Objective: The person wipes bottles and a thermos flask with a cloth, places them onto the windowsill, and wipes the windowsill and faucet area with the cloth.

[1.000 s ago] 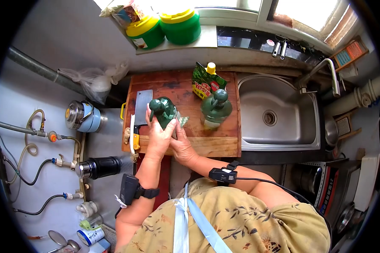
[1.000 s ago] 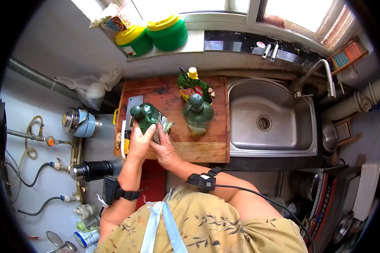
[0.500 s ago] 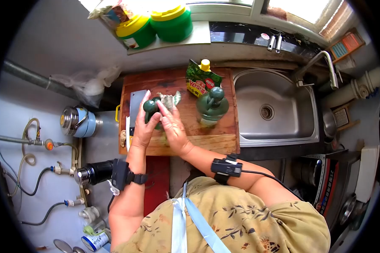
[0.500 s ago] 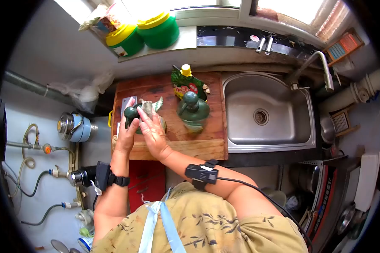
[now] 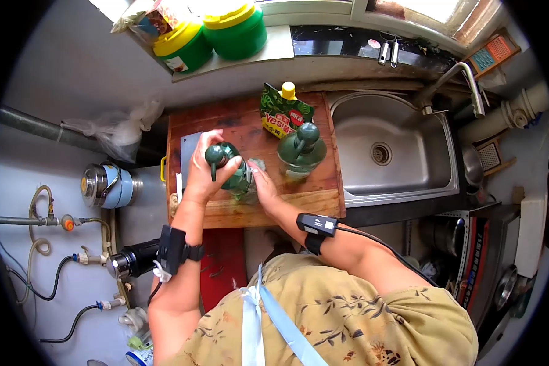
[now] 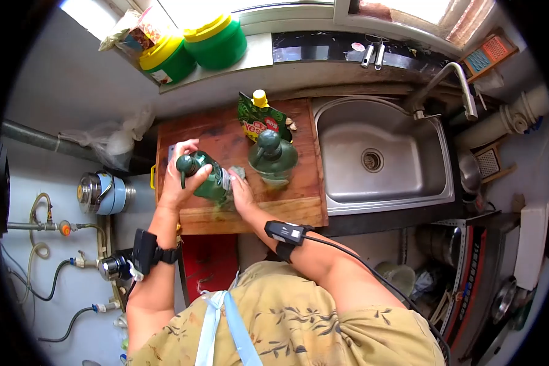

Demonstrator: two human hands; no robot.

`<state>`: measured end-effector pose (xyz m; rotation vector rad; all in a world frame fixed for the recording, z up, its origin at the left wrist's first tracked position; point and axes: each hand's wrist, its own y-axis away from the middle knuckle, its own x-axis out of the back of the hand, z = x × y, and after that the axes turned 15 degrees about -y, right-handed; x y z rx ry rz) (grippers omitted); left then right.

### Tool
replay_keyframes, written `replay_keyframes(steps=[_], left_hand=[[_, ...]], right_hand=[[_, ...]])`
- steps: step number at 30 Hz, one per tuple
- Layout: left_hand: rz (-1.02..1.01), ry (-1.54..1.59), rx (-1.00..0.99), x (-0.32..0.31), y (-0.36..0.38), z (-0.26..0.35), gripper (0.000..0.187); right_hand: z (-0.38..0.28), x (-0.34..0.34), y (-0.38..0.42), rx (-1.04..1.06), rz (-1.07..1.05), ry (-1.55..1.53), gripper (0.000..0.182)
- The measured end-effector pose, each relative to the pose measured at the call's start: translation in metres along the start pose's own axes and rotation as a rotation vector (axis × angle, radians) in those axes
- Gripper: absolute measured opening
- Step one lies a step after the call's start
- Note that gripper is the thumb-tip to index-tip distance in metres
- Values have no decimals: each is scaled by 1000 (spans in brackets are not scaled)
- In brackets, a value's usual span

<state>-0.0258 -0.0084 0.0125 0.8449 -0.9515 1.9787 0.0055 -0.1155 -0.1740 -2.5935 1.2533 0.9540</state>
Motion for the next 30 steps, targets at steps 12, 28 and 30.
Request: replay_keyframes(steps=[12, 28, 30], left_hand=[[293, 542, 544, -5, 33, 0, 25], [303, 944, 497, 103, 61, 16, 34], [320, 946, 416, 108, 55, 29, 36]], right_hand=[[-98, -83, 72, 295, -195, 394, 54], [-70, -40, 37, -306, -72, -323, 42], [-84, -51, 55, -409, -90, -462, 47]])
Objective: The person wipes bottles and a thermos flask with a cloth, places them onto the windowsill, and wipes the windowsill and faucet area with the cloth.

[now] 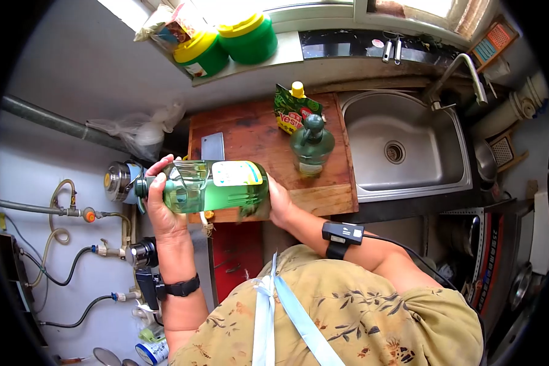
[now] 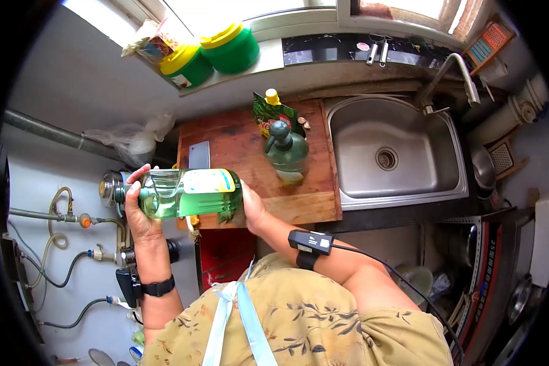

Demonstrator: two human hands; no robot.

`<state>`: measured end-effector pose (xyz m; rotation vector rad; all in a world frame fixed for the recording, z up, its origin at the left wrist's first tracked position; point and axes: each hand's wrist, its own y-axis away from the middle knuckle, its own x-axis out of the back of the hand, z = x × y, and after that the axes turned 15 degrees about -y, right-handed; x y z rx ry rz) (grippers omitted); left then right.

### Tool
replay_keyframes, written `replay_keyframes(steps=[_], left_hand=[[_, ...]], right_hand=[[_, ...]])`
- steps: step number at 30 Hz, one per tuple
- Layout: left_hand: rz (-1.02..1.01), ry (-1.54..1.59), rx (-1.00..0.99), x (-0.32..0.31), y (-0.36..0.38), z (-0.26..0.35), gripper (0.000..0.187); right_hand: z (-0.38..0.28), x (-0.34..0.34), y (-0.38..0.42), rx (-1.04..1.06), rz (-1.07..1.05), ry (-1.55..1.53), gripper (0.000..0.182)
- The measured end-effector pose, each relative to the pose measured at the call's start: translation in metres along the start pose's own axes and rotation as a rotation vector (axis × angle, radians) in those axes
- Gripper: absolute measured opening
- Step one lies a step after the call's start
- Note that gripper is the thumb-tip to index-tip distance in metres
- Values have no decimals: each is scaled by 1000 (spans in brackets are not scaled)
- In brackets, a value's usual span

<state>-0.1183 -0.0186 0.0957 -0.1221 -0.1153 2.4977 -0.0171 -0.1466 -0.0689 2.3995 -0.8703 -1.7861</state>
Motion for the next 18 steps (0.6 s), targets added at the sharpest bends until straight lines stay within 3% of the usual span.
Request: replay_keyframes(steps=[2, 4, 6, 10, 12, 14, 16, 18], left_hand=[[-18, -32, -51, -11, -1, 8, 37], [-75, -65, -125, -21, -3, 16, 36], [-97, -66, -143, -28, -7, 21, 36], [-112, -137, -140, -39, -17, 37, 37], [-120, -140, -139, -44, -23, 47, 38], [-155, -151, -167, -52, -34, 56, 38], [-174, -161, -197, -65, -46, 66, 38], [-260, -95, -232, -76, -62, 72, 37]], right_hand=[[-6, -19, 14, 13, -38, -441, 47], [-28, -23, 22, -74, -72, -529, 48], [-47, -20, 31, -130, -250, -462, 44], [-61, -8, 55, 12, -233, -246, 43], [-66, 10, 69, -10, -244, -258, 48], [-76, 25, 77, -85, -253, -31, 45], [-87, 45, 85, -70, -233, 38, 41], [-89, 77, 84, 34, 6, 156, 39]])
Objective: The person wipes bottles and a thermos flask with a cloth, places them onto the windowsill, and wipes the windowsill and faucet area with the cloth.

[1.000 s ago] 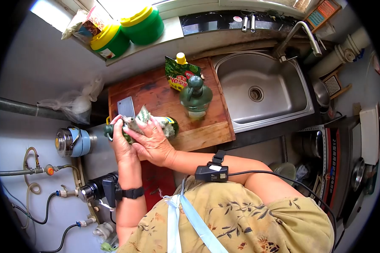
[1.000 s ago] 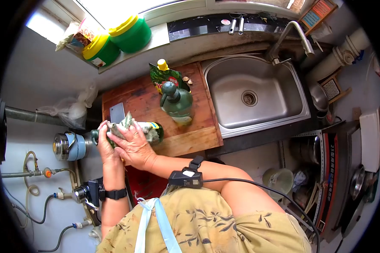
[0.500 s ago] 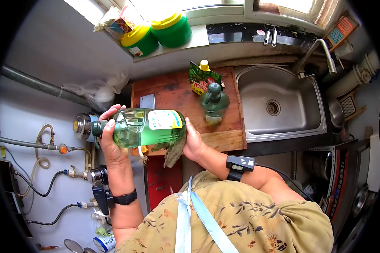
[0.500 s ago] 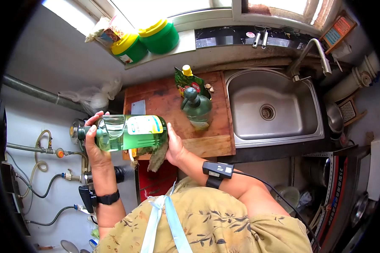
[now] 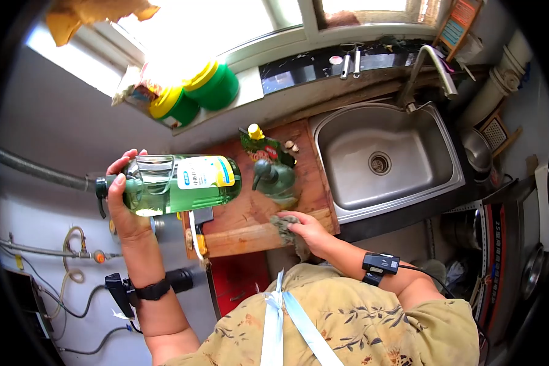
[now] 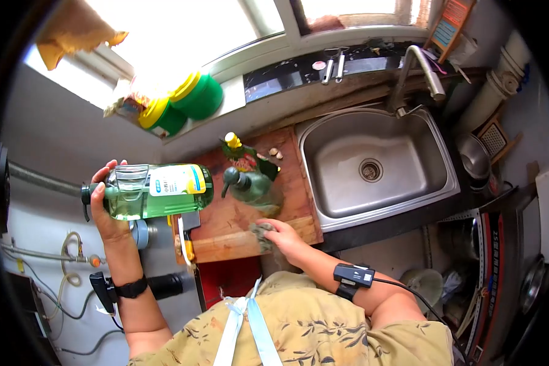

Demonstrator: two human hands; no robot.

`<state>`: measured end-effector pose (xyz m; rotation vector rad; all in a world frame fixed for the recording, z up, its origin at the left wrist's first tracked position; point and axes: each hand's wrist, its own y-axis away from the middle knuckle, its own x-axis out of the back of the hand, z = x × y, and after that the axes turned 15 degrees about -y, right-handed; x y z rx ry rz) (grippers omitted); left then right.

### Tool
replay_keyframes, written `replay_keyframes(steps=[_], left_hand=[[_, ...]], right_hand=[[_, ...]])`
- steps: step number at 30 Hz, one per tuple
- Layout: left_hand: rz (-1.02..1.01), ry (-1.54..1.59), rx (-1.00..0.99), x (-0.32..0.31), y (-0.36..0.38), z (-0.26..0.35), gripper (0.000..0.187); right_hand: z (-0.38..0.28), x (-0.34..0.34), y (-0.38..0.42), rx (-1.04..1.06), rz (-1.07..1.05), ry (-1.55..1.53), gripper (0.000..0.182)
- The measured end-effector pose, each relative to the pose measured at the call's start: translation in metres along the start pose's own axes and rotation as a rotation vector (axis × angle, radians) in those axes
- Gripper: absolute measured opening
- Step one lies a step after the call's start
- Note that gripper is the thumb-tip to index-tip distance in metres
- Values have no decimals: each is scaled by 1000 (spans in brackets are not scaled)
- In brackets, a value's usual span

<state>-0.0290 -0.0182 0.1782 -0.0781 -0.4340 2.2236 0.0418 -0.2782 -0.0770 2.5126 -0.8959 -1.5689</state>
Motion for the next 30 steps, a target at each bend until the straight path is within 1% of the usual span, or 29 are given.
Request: replay_keyframes(steps=[1, 3, 4, 7, 9, 12, 14, 16, 17, 18, 20, 22, 24, 28, 30], left_hand=[[-22, 28, -26, -8, -9, 3, 37], [-61, 34, -89, -24, -26, 10, 38], [-41, 59, -95, -35, -34, 13, 39], [-150, 58, -136, -56, -59, 14, 40], [-208, 90, -170, -73, -73, 10, 40], [-282, 94, -131, -97, -91, 5, 39], [-299, 107, -119, -120, -98, 1, 39], [-275, 0, -85, -145, -110, -9, 39], [-272, -3, -48, -158, -118, -16, 37], [-257, -70, -53, -174, -123, -20, 36], [-240, -75, -12, -197, -140, -39, 33], [-227, -94, 35, -219, -155, -52, 30], [-186, -61, 21, -236, -176, -69, 29], [-178, -65, 7, -263, -211, -87, 27], [-141, -75, 24, -275, -229, -96, 23]], right_hand=[[-2, 12, 3, 19, 3, -5, 39], [-7, 30, 10, 55, 99, 36, 40], [-10, 36, 13, 71, 101, 28, 40], [-17, 51, 18, 85, 162, -57, 49], [-17, 58, 18, 105, 190, -84, 49], [-16, 68, 15, 131, 220, -124, 51], [-18, 71, 14, 85, 217, -158, 50], [-18, 77, 11, 80, 205, -164, 46], [-19, 80, 11, 75, 199, -169, 46], [-19, 82, 10, 70, 190, -173, 45], [-23, 85, 10, 73, 182, -158, 44], [-31, 82, 16, 63, 160, -271, 43], [-36, 85, 18, 66, 165, -271, 42], [-46, 94, 28, 94, 145, -303, 40], [-53, 97, 32, 52, 167, -413, 40]])
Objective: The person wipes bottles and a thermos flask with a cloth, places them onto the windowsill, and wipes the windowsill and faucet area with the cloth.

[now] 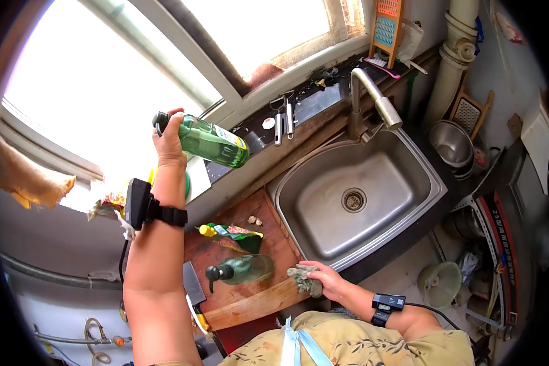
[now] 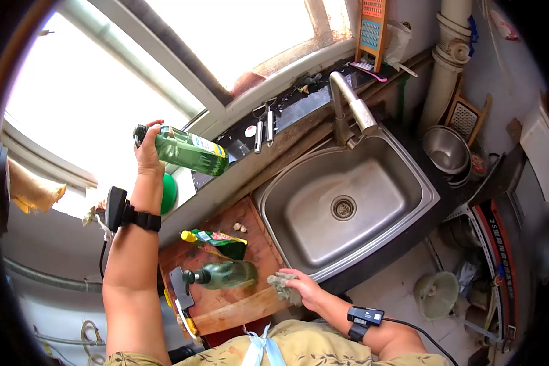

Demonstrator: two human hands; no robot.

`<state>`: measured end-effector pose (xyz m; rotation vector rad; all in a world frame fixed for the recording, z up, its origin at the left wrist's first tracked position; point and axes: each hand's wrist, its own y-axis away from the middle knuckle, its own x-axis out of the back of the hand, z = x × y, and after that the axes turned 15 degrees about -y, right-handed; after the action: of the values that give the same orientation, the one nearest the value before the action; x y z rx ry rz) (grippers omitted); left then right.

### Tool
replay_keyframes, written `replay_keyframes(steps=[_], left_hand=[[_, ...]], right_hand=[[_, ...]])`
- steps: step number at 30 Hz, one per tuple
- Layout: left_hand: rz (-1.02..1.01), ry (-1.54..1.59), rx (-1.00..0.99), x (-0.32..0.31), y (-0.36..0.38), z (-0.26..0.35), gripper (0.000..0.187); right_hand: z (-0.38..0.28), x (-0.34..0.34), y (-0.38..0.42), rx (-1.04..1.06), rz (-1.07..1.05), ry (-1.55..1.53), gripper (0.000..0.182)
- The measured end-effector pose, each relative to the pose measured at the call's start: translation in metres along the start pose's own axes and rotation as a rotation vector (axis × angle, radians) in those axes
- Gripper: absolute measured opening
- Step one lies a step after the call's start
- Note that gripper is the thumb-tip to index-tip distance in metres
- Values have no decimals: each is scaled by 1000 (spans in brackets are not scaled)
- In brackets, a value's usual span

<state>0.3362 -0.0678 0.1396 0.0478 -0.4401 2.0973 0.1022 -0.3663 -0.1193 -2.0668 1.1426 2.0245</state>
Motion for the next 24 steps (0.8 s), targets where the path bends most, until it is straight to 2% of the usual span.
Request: replay_keyframes(steps=[9, 24], left_hand=[[11, -99, -73, -43, -44, -35, 16], [-54, -249, -128, -56, -62, -33, 16]], right_hand=[[-27, 5, 9, 50, -7, -99, 41], [-33, 15, 5, 79, 14, -138, 39]])
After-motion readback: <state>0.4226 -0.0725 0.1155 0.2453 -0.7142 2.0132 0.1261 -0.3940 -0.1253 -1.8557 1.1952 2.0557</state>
